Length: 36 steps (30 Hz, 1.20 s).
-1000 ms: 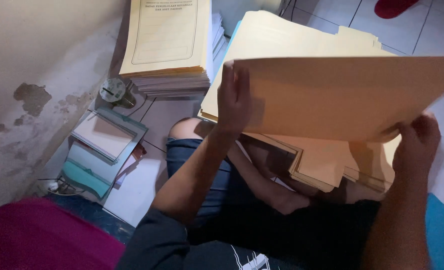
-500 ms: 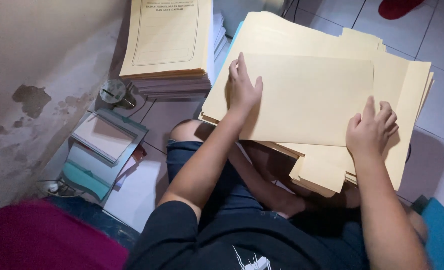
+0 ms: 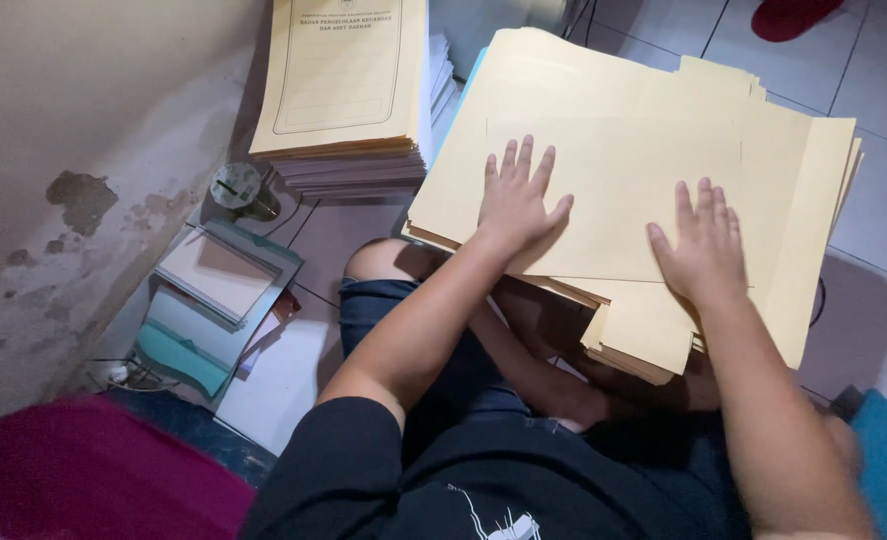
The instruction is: Unfolding and stacking yellow paper folders on the floor.
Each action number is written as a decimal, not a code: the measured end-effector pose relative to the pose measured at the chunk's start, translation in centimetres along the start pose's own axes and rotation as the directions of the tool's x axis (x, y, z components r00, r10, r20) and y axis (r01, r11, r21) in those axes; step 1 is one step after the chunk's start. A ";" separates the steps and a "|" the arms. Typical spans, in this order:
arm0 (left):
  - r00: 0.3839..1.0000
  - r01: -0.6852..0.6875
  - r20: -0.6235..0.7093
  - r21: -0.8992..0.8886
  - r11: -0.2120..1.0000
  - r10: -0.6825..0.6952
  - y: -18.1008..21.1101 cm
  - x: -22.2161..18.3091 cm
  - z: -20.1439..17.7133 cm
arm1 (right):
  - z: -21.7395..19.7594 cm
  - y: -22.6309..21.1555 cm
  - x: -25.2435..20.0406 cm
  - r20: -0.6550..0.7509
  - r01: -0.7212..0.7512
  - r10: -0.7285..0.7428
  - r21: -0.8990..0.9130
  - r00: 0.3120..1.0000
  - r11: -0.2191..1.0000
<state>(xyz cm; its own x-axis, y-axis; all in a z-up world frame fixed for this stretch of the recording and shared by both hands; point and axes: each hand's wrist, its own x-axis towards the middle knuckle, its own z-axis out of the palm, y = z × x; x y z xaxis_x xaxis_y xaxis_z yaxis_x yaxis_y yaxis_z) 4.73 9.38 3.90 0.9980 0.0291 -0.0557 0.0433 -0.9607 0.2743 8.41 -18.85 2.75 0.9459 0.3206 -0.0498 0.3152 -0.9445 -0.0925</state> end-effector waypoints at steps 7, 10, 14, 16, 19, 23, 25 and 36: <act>0.997 0.067 -0.038 -0.020 0.998 -0.068 -0.5 2.2 -1.1 | 0.4 5.6 6.0 0.041 -0.092 0.090 0.035 0.995 0.995; 0.997 0.070 -0.015 -0.001 0.998 -0.070 -0.5 2.4 -1.0 | 2.0 6.3 8.9 -0.005 -0.062 0.062 0.017 0.998 0.998; 0.999 0.047 0.023 0.035 0.998 -0.048 0.5 2.6 -1.6 | 0.8 -0.6 10.4 -0.007 0.034 -0.034 0.031 0.999 0.999; 0.998 0.039 0.043 0.058 0.998 -0.041 0.9 3.7 -0.8 | -0.1 -5.3 10.7 0.013 0.096 -0.097 0.065 0.995 0.993; 0.999 -0.025 0.033 0.103 0.994 0.022 1.0 5.7 1.3 | -0.3 -8.6 11.1 0.038 0.251 -0.254 0.079 0.966 0.965; 1.000 0.022 -0.013 0.008 1.000 -0.022 0.4 5.1 0.6 | -0.4 -5.2 12.0 0.082 0.151 -0.155 0.062 0.984 0.987; 0.997 0.060 -0.037 -0.059 0.996 -0.062 0.0 4.6 0.2 | -1.2 -2.6 12.1 0.083 0.070 -0.073 0.044 0.994 0.997; 0.955 0.283 -0.092 0.005 0.959 -0.281 -0.3 3.5 -0.3 | -2.0 3.8 5.1 0.042 -0.019 0.015 0.105 0.999 0.994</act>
<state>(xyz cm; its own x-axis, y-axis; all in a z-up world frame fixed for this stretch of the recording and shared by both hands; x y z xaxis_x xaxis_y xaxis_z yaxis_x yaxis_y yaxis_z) 8.23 9.83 3.89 0.9455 0.3229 -0.0424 0.3233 -0.9148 0.2422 14.55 -20.96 4.11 0.9465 0.3092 -0.0926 0.2872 -0.9378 -0.1950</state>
